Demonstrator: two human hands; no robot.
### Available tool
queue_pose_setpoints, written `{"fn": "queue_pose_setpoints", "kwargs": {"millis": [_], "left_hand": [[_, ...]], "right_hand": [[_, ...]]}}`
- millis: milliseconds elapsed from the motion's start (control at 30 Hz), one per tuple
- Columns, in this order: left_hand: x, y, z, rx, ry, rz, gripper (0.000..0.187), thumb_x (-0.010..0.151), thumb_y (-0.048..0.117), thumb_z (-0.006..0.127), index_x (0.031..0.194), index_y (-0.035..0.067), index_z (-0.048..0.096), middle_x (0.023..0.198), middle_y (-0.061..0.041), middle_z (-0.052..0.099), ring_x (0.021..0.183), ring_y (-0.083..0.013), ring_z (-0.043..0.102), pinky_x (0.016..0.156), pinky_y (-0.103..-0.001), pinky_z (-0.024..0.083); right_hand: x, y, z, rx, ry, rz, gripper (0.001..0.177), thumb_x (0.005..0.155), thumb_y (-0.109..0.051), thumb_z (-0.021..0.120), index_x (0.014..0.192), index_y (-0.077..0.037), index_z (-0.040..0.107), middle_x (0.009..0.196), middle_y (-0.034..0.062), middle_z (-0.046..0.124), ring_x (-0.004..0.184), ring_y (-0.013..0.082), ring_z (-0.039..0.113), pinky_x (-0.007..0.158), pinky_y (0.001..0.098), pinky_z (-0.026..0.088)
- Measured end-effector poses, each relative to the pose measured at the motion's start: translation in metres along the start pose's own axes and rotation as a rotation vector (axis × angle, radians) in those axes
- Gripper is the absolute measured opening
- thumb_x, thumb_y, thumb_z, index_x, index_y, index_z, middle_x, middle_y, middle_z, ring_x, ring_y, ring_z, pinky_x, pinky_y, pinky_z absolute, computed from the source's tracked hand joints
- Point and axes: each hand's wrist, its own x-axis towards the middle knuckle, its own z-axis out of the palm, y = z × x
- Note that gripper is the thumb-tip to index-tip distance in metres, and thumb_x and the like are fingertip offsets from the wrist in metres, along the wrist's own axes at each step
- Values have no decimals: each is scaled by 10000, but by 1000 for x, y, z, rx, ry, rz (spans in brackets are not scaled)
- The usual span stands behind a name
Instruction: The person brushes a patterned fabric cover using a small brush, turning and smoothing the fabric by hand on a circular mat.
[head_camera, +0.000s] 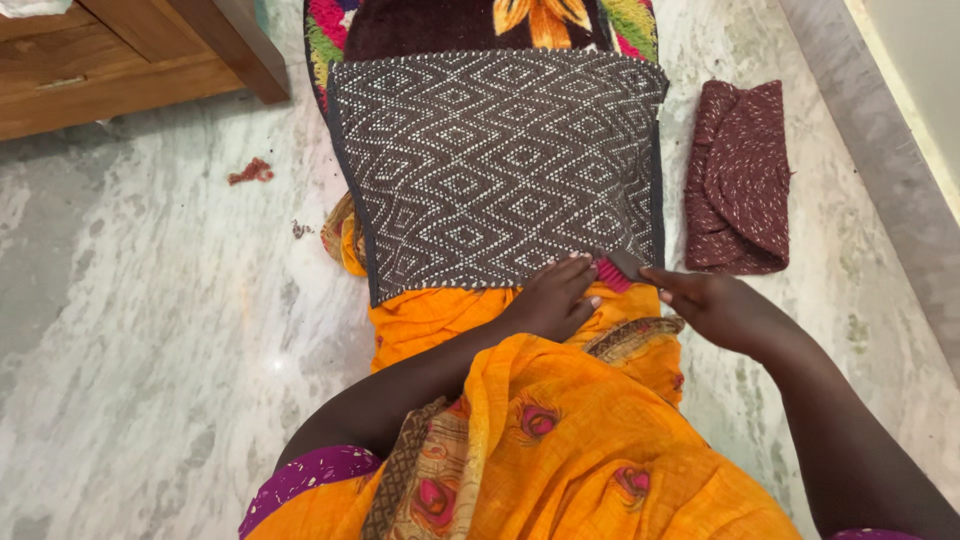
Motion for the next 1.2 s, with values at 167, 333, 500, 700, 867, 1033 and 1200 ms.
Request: {"fn": "queue_pose_setpoints", "kwargs": {"millis": [167, 333, 500, 700, 867, 1033, 1200], "left_hand": [[26, 18, -49, -238, -93, -272, 479, 1030, 338, 513, 1419, 64, 566, 1487, -155, 572, 1239, -323, 636, 1070, -451, 508], [72, -3, -76, -252, 18, -308, 462, 1033, 292, 523, 1437, 69, 545, 1549, -160, 494, 1362, -321, 525, 1138, -449, 441], [130, -47, -75, 120, 66, -283, 600, 1018, 354, 540, 1539, 94, 397, 1651, -153, 331, 1543, -336, 220, 1223, -529, 202], [188, -80, -82, 270, 82, -393, 641, 1026, 420, 509, 1580, 136, 357, 1686, -131, 250, 1583, -341, 148, 1264, -528, 155], [231, -116, -81, 315, 106, -455, 659, 1024, 431, 478, 1588, 125, 325, 1682, -130, 237, 1576, -325, 129, 1255, -534, 111], [256, -142, -80, 331, 76, -518, 684, 1027, 455, 463, 1592, 103, 304, 1690, -123, 222, 1577, -308, 124, 1259, -522, 106], [269, -151, -76, 318, 49, -564, 701, 1034, 476, 428, 1605, 99, 278, 1693, -125, 201, 1579, -304, 113, 1251, -534, 92]], "right_hand": [[11, -13, -17, 176, 187, 81, 465, 1033, -288, 597, 1498, -296, 584, 1074, 215, 768, 904, 348, 754, 826, 427, 573], [61, -19, -33, 251, 349, 71, 474, 1021, -319, 576, 1495, -327, 561, 1100, 175, 748, 845, 340, 741, 792, 441, 569], [139, -8, -40, 170, 517, -101, 430, 1051, -305, 567, 1480, -294, 583, 1188, 191, 709, 1053, 357, 691, 874, 473, 528], [234, -6, -59, 162, 576, -121, 391, 1019, -304, 609, 1405, -258, 647, 1141, 203, 707, 1034, 378, 690, 891, 484, 525], [290, -5, -66, 56, 609, -132, 374, 1016, -254, 602, 1382, -254, 676, 1093, 203, 708, 985, 385, 697, 875, 488, 539], [314, -11, -70, -62, 600, -85, 403, 1008, -233, 605, 1405, -287, 652, 1070, 207, 712, 964, 381, 701, 844, 494, 542], [325, -13, -70, -76, 490, -51, 465, 970, -224, 608, 1420, -338, 625, 1030, 199, 716, 934, 382, 709, 831, 493, 550]]}}
